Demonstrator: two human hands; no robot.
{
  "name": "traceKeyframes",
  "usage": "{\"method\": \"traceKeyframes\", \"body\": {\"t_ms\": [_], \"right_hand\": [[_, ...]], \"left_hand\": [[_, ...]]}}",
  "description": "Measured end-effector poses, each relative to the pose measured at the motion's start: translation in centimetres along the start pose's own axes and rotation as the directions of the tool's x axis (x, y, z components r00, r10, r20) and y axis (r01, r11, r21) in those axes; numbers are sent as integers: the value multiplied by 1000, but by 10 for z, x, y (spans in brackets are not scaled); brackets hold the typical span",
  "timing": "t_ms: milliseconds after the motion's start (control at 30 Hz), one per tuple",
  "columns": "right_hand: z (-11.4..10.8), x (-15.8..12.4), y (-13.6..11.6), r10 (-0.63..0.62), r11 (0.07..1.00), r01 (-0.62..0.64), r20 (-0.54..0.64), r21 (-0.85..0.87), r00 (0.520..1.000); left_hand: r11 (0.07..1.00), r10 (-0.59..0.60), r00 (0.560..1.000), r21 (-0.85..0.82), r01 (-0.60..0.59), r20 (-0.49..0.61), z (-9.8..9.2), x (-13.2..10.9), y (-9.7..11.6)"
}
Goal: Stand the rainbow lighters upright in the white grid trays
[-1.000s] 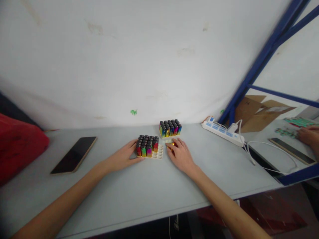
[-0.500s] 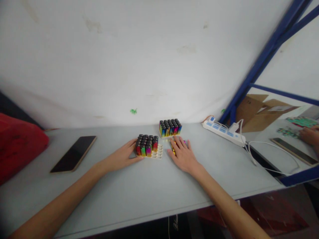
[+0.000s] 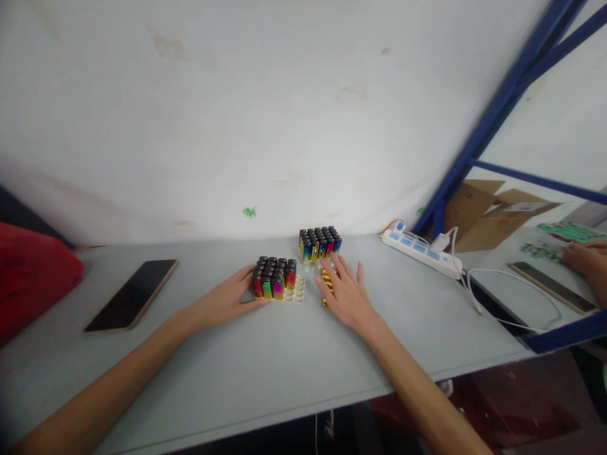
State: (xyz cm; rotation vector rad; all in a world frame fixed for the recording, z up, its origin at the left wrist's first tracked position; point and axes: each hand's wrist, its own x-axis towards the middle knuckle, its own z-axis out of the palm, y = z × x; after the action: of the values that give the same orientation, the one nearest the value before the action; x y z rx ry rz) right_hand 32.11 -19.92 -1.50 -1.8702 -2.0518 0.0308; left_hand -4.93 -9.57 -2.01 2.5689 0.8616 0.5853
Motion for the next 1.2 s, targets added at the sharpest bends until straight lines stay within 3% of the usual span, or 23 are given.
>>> {"method": "traceKeyframes", "body": {"t_ms": [133, 333, 467, 700, 833, 1000, 1133, 1200], "right_hand": [[-25, -9, 18, -53, 984, 75, -137, 164, 989], [-39, -58, 50, -196, 961, 205, -68, 184, 978], [-34, -74, 60, -192, 971, 198, -60, 134, 980], [-28, -68, 53, -162, 984, 165, -57, 68, 985], [-33, -69, 44, -21, 961, 49, -104, 271, 994], [-52, -43, 31, 200, 760, -44, -168, 648, 965], [-65, 3, 14, 261, 564, -11, -166, 825, 951], [-66, 26, 4, 251, 424, -16, -101, 906, 963]], "left_hand": [[1000, 3, 1000, 10, -3, -2, 0, -2, -2], [1000, -1, 1000, 3, 1, 6, 1, -2, -3], [1000, 2, 1000, -14, -2, -5, 1, -1, -3], [1000, 19, 1000, -1, -19, -19, 3, 0, -8], [1000, 18, 1000, -8, -18, -18, 3, 0, -6], [1000, 12, 1000, -8, -12, -23, 2, -1, -2], [1000, 26, 999, -6, -26, -42, 2, 0, 0], [1000, 15, 998, -2, -16, -54, 2, 2, 0]]}}
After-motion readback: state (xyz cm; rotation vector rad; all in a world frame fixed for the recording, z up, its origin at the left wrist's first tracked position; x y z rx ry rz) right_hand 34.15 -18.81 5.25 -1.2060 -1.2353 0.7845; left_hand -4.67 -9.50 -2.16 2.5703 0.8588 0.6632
